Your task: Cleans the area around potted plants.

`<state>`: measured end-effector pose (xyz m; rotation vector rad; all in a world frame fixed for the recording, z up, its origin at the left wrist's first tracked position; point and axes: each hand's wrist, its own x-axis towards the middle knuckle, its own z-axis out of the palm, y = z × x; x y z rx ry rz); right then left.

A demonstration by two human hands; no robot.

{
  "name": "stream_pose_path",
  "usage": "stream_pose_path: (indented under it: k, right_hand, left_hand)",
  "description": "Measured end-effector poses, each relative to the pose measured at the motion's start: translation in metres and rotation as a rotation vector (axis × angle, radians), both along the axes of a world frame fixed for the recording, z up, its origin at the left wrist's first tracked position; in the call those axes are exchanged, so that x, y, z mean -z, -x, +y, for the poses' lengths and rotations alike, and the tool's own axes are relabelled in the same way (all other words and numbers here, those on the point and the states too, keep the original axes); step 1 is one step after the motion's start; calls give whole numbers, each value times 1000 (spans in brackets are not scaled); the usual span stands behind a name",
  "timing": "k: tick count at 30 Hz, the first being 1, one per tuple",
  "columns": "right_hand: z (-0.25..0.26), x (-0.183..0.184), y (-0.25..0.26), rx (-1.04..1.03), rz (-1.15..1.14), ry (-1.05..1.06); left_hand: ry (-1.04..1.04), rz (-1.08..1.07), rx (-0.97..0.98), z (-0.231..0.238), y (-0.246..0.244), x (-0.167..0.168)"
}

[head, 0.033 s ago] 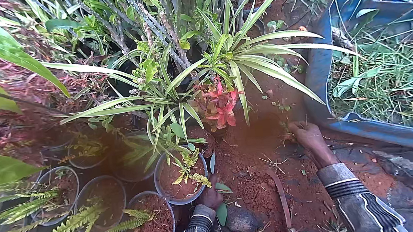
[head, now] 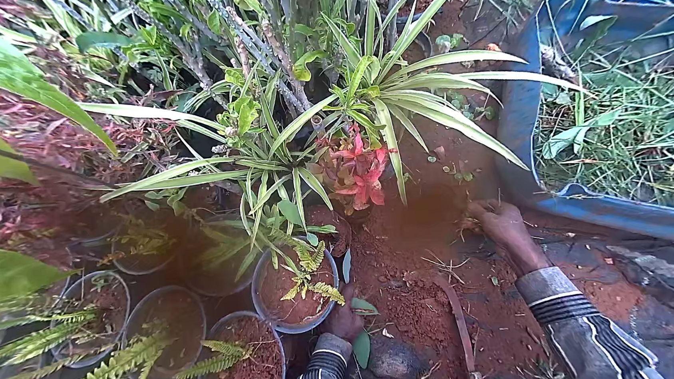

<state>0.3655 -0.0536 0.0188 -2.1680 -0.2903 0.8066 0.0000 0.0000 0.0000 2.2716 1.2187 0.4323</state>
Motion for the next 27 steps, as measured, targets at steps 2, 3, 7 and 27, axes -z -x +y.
stream_pose_path:
  k: [2, 3, 7, 27]
  right_hand:
    - [-3, 0, 0, 8, 24, -7]
    - [-3, -3, 0, 11, 61, -12]
    - [-9, -13, 8, -88, 263, -64]
    - [33, -20, -12, -221, -158, 284]
  left_hand:
    - [15, 15, -3, 0, -1, -1]
    - [21, 20, -5, 0, -1, -1]
    - [33, 27, -3, 1, -1, -2]
    - [136, 109, 2, 2, -2, -9]
